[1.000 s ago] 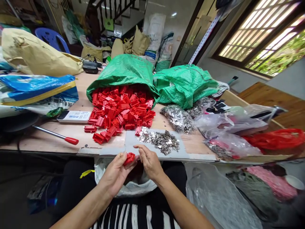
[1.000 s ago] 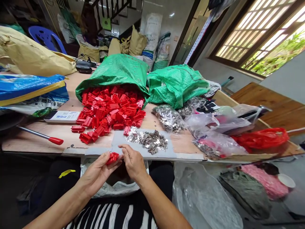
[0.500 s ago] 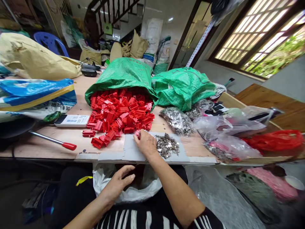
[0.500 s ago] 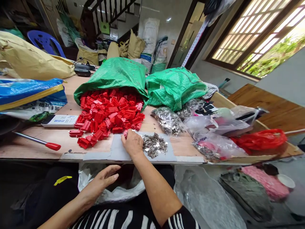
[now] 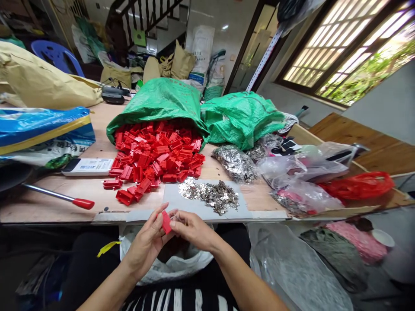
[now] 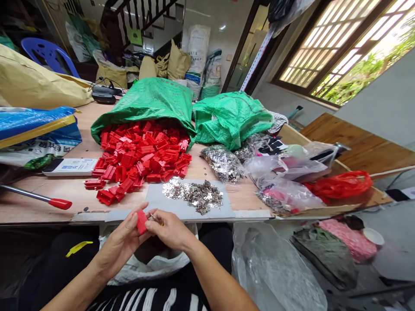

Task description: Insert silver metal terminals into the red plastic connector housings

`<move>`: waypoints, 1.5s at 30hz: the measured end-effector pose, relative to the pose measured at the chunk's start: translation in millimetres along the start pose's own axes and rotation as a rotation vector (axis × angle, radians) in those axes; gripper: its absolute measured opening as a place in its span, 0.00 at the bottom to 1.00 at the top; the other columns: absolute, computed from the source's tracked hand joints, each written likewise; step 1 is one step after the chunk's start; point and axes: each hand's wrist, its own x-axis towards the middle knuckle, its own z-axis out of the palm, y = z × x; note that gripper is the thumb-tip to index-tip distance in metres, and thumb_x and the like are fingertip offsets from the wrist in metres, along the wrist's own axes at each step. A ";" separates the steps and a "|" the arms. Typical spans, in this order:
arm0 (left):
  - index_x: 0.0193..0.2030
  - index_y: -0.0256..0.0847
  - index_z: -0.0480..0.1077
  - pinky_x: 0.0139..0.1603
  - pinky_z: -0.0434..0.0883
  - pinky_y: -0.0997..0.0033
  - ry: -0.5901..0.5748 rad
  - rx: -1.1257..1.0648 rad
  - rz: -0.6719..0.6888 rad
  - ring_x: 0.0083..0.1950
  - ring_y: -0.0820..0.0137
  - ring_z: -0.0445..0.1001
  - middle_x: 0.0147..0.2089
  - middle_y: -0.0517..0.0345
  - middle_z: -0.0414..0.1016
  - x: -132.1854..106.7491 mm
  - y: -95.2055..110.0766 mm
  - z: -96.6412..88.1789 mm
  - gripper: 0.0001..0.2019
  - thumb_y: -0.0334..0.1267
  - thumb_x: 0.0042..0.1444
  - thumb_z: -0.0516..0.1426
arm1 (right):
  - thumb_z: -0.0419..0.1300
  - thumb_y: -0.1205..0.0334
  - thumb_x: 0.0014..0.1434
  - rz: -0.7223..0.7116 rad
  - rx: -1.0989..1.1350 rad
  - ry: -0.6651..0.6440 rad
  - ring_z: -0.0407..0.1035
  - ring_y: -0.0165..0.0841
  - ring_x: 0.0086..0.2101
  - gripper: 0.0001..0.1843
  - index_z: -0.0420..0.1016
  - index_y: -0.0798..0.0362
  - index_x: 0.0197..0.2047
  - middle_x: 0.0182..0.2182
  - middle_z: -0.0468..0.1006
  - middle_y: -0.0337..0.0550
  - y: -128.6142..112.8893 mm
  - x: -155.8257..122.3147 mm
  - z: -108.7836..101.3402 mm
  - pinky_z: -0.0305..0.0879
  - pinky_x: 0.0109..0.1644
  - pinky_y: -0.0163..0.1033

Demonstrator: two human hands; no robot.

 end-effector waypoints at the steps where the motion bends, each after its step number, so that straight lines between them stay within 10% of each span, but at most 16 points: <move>1: 0.56 0.43 0.65 0.55 0.70 0.61 0.013 0.011 -0.007 0.53 0.62 0.75 0.52 0.49 0.76 0.0 0.2 1.2 0.20 0.42 0.57 0.60 | 0.55 0.52 0.61 -0.003 0.013 -0.032 0.63 0.27 0.28 0.14 0.68 0.55 0.31 0.25 0.70 0.36 1.7 -4.9 0.9 0.58 0.32 0.31; 5: 0.45 0.38 0.70 0.48 0.74 0.64 0.085 0.052 -0.006 0.45 0.62 0.78 0.41 0.51 0.79 -1.5 0.7 2.8 0.16 0.37 0.50 0.65 | 0.54 0.57 0.62 0.013 -0.194 0.054 0.67 0.29 0.29 0.11 0.71 0.54 0.33 0.27 0.75 0.37 3.7 -14.1 -20.3 0.60 0.34 0.32; 11: 0.42 0.42 0.68 0.30 0.73 0.73 0.110 0.122 -0.017 0.32 0.68 0.78 0.31 0.61 0.74 -4.4 -1.4 -0.5 0.17 0.39 0.47 0.66 | 0.56 0.67 0.58 0.136 -0.875 0.558 0.68 0.31 0.34 0.04 0.72 0.52 0.36 0.34 0.76 0.39 9.1 -12.0 -76.2 0.58 0.39 0.34; 17: 0.48 0.43 0.67 0.23 0.69 0.76 0.127 0.168 -0.038 0.31 0.69 0.77 0.32 0.61 0.72 -5.2 -4.9 2.4 0.18 0.43 0.53 0.63 | 0.59 0.63 0.58 0.182 -1.000 0.546 0.69 0.31 0.34 0.05 0.71 0.50 0.39 0.37 0.74 0.40 18.0 -12.8 -77.3 0.58 0.37 0.34; 26: 0.58 0.42 0.66 0.55 0.72 0.51 0.081 0.015 -0.112 0.51 0.56 0.76 0.47 0.49 0.76 -8.9 -2.9 2.0 0.23 0.31 0.55 0.60 | 0.56 0.62 0.62 0.199 -1.114 0.564 0.70 0.32 0.34 0.05 0.72 0.49 0.38 0.38 0.75 0.41 15.7 -7.2 -68.9 0.58 0.34 0.35; 37: 0.53 0.39 0.71 0.47 0.76 0.61 0.108 0.056 -0.074 0.46 0.57 0.79 0.40 0.50 0.79 -7.4 -4.7 1.6 0.23 0.35 0.48 0.67 | 0.51 0.62 0.65 0.030 -1.096 0.677 0.71 0.33 0.39 0.10 0.74 0.50 0.42 0.38 0.77 0.42 25.2 -7.4 -65.9 0.61 0.42 0.35; 45: 0.52 0.39 0.70 0.47 0.76 0.62 0.107 0.087 -0.048 0.44 0.59 0.80 0.39 0.53 0.79 -6.4 -6.0 -2.7 0.22 0.36 0.49 0.66 | 0.56 0.61 0.63 -0.044 -1.019 0.519 0.71 0.34 0.39 0.09 0.74 0.49 0.45 0.38 0.77 0.42 24.1 -14.9 -53.7 0.63 0.45 0.36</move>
